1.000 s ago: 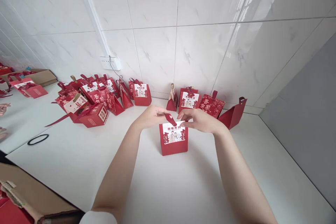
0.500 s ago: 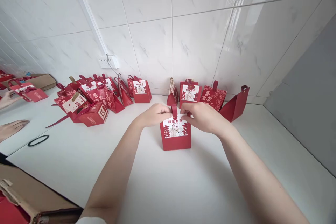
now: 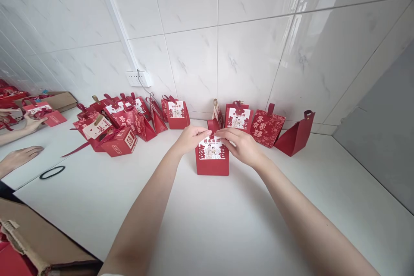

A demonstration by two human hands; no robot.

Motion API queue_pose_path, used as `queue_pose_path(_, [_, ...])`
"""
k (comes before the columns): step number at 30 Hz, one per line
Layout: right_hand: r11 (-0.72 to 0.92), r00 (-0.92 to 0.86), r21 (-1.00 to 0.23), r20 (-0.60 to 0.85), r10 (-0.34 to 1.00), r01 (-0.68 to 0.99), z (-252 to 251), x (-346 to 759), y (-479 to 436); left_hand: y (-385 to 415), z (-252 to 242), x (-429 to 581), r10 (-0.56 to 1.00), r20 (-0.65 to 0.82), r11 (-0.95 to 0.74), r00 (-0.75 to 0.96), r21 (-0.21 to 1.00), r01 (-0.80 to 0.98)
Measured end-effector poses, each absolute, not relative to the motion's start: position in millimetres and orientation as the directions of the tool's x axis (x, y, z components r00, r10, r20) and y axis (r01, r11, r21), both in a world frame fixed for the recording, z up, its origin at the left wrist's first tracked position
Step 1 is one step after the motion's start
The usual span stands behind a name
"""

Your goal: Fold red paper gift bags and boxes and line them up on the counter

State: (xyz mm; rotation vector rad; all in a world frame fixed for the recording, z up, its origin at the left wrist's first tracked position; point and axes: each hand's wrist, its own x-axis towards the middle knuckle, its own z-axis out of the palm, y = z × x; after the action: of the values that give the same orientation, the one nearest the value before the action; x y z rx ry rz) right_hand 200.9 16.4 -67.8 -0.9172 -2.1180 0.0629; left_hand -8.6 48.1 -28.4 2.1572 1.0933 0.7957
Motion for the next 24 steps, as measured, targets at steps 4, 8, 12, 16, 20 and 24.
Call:
queue_pose_path(4, [0.749, -0.376, -0.382, 0.687, 0.622, 0.541, -78, 201, 23, 52, -33, -10, 0.838, 0.264, -0.504, 0.476, 0.708, 0.495])
queue_pose_path(8, [0.770, -0.333, -0.473, 0.710, 0.621, 0.429, -86, 203, 29, 55, -38, -8, 0.838, 0.304, -0.523, 0.454, 0.682, 0.510])
queue_pose_path(12, [0.771, -0.312, -0.477, 0.722, 0.618, 0.423, -87, 204, 31, 58, -40, -7, 0.829, 0.334, -0.545, 0.448, 0.658, 0.519])
queue_pose_path(16, [0.761, -0.335, -0.460, 0.703, 0.627, 0.457, -82, 204, 28, 59, -41, -7, 0.823, 0.346, -0.555, 0.451, 0.659, 0.507])
queue_pose_path(20, [0.741, -0.309, -0.568, 0.677, 0.668, 0.357, -76, 202, 24, 56, -41, -5, 0.817, 0.319, -0.541, 0.480, 0.711, 0.450])
queue_pose_path(24, [0.630, -0.249, -0.747, 0.582, 0.774, 0.214, -69, 201, 22, 52, -43, -1, 0.794, 0.228, -0.471, 0.564, 0.816, 0.333])
